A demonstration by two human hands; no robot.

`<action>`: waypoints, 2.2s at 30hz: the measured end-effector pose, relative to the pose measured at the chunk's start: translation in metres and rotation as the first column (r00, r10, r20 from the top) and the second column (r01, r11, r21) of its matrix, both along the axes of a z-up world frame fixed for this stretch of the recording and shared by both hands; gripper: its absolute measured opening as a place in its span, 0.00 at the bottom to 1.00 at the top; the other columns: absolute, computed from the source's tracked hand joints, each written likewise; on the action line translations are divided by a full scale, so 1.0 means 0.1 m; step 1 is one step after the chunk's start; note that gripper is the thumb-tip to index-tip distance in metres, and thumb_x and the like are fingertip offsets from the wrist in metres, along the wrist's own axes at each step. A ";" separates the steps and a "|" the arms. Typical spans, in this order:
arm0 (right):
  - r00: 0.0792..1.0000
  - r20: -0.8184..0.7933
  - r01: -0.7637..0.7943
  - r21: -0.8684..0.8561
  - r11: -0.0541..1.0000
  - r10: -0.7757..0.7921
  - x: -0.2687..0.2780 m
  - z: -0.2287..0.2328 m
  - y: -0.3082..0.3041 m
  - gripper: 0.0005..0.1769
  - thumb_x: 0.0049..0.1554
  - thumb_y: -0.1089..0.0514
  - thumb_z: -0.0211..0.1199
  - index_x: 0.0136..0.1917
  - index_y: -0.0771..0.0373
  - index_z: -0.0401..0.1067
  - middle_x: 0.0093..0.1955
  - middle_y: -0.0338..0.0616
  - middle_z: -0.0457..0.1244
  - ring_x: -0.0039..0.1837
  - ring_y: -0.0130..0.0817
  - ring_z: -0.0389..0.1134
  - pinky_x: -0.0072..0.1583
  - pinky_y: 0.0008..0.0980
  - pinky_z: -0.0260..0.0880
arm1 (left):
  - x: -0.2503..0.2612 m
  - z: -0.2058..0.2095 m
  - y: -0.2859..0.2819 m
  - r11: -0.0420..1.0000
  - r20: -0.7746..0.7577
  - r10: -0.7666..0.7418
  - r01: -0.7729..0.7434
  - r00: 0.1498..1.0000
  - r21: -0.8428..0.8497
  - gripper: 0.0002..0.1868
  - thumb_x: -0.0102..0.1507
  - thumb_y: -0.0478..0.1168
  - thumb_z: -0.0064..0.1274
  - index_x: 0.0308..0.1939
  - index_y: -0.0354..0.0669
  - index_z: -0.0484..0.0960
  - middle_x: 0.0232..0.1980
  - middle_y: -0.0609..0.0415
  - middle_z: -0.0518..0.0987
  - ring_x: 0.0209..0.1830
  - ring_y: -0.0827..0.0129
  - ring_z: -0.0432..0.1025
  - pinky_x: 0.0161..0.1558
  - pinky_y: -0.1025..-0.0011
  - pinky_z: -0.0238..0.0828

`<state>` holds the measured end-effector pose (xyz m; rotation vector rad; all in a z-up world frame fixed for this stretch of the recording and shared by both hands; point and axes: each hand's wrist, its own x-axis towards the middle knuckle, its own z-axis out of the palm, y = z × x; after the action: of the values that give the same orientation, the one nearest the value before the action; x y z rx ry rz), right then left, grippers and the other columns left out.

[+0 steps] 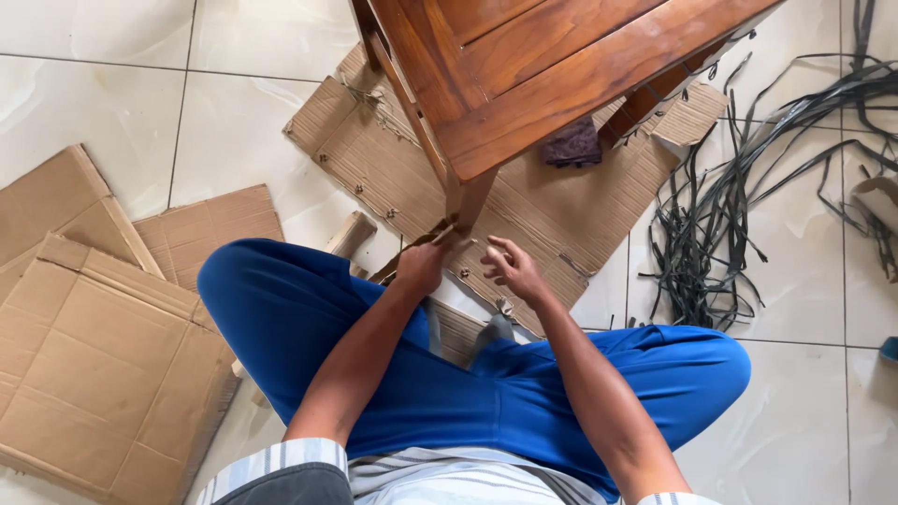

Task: Wrapping the legs of a wooden table with protective cardboard and plastic strips.

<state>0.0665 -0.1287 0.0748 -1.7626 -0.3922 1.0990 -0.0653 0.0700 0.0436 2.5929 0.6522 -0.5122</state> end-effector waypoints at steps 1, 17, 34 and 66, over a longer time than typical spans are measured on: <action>0.995 -0.053 0.083 0.007 0.996 -0.083 -0.05 0.08 0.05 0.26 0.65 0.42 0.60 0.75 0.44 0.65 0.54 0.52 0.72 0.48 0.39 0.77 0.47 0.34 0.77 | -0.05 0.31 -0.07 0.997 0.040 -0.077 0.077 0.996 0.015 0.28 0.60 0.34 0.54 0.64 0.59 0.74 0.48 0.45 0.82 0.48 0.42 0.80 0.51 0.47 0.80; 0.856 -0.483 0.220 0.013 0.975 -0.186 -0.17 -0.16 0.03 0.14 0.66 0.48 0.58 0.60 0.55 0.75 0.57 0.47 0.72 0.52 0.42 0.77 0.54 0.39 0.80 | -0.13 0.05 -0.17 0.938 0.227 -0.333 0.346 0.915 -0.019 0.21 0.54 0.39 0.61 0.48 0.60 0.72 0.37 0.59 0.80 0.38 0.56 0.80 0.41 0.57 0.79; 0.864 -0.316 0.408 -0.018 0.913 -0.392 0.20 -0.55 -0.24 0.13 0.60 0.56 0.66 0.59 0.55 0.75 0.42 0.35 0.66 0.42 0.33 0.75 0.48 0.39 0.82 | -0.06 0.29 -0.01 0.966 0.130 -0.232 0.244 0.964 -0.081 0.18 0.49 0.53 0.70 0.36 0.53 0.85 0.47 0.55 0.78 0.53 0.53 0.76 0.46 0.54 0.79; 0.749 -0.179 0.655 0.348 0.671 -0.639 0.46 1.40 -0.77 0.26 0.63 0.59 0.42 0.72 0.52 0.66 0.44 0.50 0.69 0.36 0.35 0.75 0.39 0.26 0.83 | 0.17 1.65 -0.39 0.884 0.793 -0.023 0.383 0.609 -0.268 0.30 0.60 0.52 0.63 0.60 0.38 0.77 0.47 0.33 0.81 0.51 0.35 0.77 0.54 0.44 0.73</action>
<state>0.1126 -0.2058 0.2147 -1.3376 0.0651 0.4858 -0.0484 0.0312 0.2085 2.1552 -0.0785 0.4033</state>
